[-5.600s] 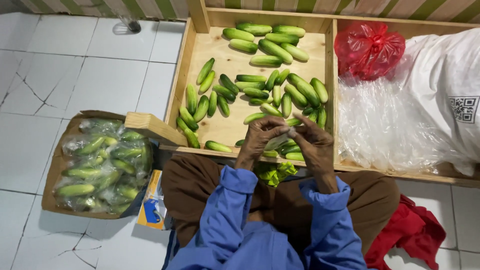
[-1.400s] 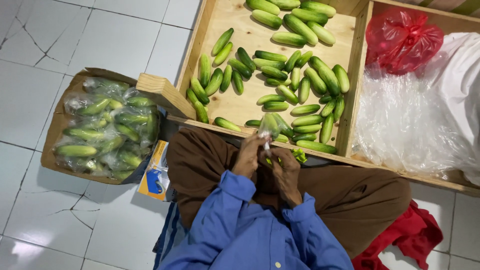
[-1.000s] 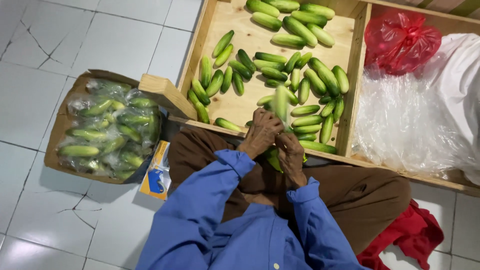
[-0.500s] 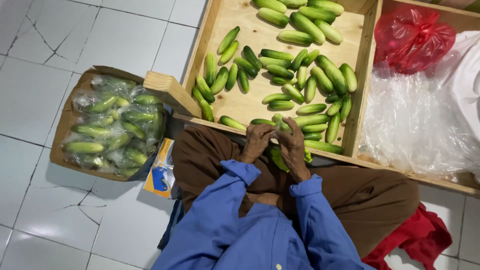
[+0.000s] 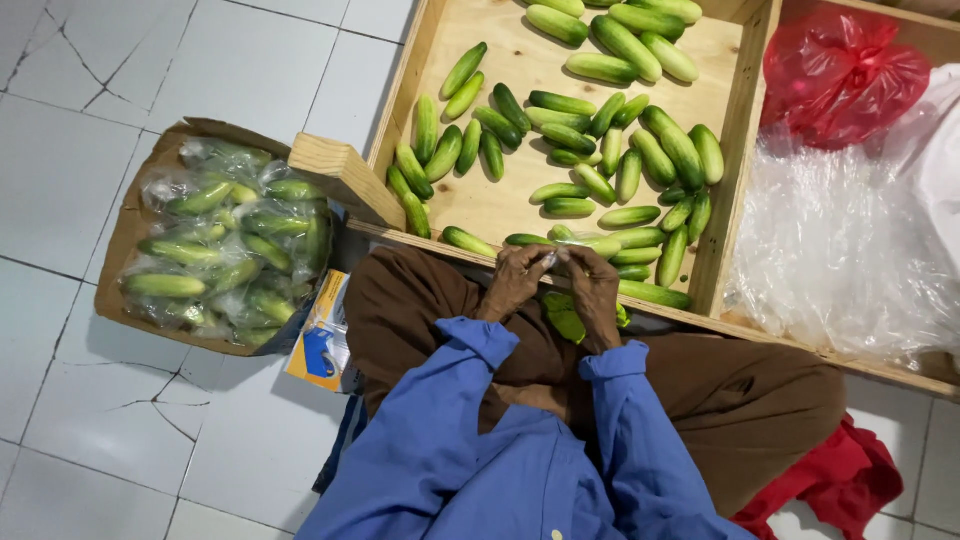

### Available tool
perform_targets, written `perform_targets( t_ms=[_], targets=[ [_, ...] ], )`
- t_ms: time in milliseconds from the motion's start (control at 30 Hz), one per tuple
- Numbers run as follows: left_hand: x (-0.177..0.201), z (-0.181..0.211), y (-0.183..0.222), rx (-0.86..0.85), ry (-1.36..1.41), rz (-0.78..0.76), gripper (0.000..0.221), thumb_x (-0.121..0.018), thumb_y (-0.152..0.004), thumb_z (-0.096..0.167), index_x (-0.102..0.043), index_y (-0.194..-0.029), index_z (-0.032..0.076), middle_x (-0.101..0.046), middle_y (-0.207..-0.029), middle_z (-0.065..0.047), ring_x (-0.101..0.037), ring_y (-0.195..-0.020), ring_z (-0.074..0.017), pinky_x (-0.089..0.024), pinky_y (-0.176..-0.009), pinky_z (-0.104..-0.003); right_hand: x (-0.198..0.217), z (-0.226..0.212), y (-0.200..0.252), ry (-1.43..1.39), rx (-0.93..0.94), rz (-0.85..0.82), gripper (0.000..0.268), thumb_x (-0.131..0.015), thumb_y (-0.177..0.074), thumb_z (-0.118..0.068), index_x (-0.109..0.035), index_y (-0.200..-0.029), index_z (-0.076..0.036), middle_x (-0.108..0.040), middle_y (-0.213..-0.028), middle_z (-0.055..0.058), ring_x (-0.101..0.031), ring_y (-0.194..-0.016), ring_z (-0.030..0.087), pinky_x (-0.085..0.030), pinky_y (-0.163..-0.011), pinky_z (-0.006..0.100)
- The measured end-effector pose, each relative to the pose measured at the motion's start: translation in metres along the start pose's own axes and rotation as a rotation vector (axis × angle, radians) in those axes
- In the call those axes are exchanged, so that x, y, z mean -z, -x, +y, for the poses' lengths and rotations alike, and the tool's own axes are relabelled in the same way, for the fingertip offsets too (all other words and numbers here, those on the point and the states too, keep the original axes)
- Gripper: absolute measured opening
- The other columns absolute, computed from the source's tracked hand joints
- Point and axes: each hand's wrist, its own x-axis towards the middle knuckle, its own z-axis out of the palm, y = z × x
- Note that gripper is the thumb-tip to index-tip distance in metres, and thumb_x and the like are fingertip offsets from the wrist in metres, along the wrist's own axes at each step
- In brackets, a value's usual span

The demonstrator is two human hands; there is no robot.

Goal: Bagging individual cucumbers and placing them into a cardboard box

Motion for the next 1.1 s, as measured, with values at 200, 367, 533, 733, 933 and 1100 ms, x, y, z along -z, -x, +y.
perform_targets(
  t_ms=[200,367,533,733,933,1100],
  targets=[
    [-0.002,0.000,0.000,0.123,0.119,0.008,0.027,-0.070,-0.093,0.017,-0.062,-0.119,0.014,-0.076,-0.099,-0.010,-0.072,-0.103,-0.0297,-0.050,-0.097,-0.038,-0.006,-0.004,-0.001,-0.025,-0.045,0.040,0.013,-0.082,-0.089,-0.011,-0.080,-0.101,-0.014,-0.076,-0.083,0.003,-0.067,-0.083,0.007,-0.055,-0.082,0.030],
    [-0.002,0.000,0.002,0.249,0.254,0.014,0.039,-0.076,-0.087,0.006,-0.054,-0.119,0.001,-0.075,-0.096,-0.024,-0.073,-0.096,-0.0397,-0.062,-0.082,-0.042,-0.007,-0.015,-0.001,-0.041,-0.020,0.060,0.028,-0.081,-0.086,-0.005,-0.069,-0.111,-0.009,-0.073,-0.084,0.009,-0.067,-0.080,0.014,-0.056,-0.079,0.032],
    [-0.009,-0.009,0.001,0.310,0.335,0.079,0.014,-0.076,-0.090,0.009,-0.074,-0.104,0.006,-0.077,-0.093,-0.018,-0.075,-0.093,-0.0289,-0.063,-0.073,-0.037,0.006,0.005,-0.010,0.167,0.096,-0.050,0.010,-0.082,-0.088,-0.010,-0.083,-0.096,-0.016,-0.078,-0.085,0.008,-0.072,-0.079,0.015,-0.056,-0.077,0.032],
    [-0.001,-0.002,-0.002,0.297,0.472,0.114,0.014,-0.077,-0.093,0.012,-0.078,-0.105,0.004,-0.078,-0.088,-0.015,-0.069,-0.089,-0.0125,-0.061,-0.077,-0.033,0.021,-0.010,-0.019,0.319,0.398,-0.231,0.025,-0.080,-0.082,-0.001,-0.081,-0.103,-0.013,-0.074,-0.109,0.014,-0.071,-0.101,0.037,-0.058,-0.085,0.045],
    [0.003,-0.001,-0.003,0.297,0.480,0.153,0.012,-0.077,-0.095,0.016,-0.080,-0.102,0.007,-0.078,-0.084,-0.012,-0.067,-0.088,-0.0091,-0.059,-0.076,-0.030,0.009,0.021,-0.023,0.328,0.455,-0.191,0.013,-0.073,-0.089,0.000,-0.077,-0.100,-0.007,-0.071,-0.116,0.017,-0.069,-0.099,0.042,-0.058,-0.081,0.050],
    [-0.002,0.000,-0.008,0.264,0.459,0.182,0.009,-0.077,-0.091,0.010,-0.079,-0.099,0.005,-0.076,-0.080,-0.011,-0.065,-0.083,-0.0084,-0.057,-0.076,-0.030,0.006,0.028,-0.015,0.337,0.407,-0.106,0.022,-0.070,-0.087,-0.001,-0.076,-0.105,-0.012,-0.072,-0.097,0.014,-0.070,-0.094,0.041,-0.057,-0.081,0.048]
  ],
)
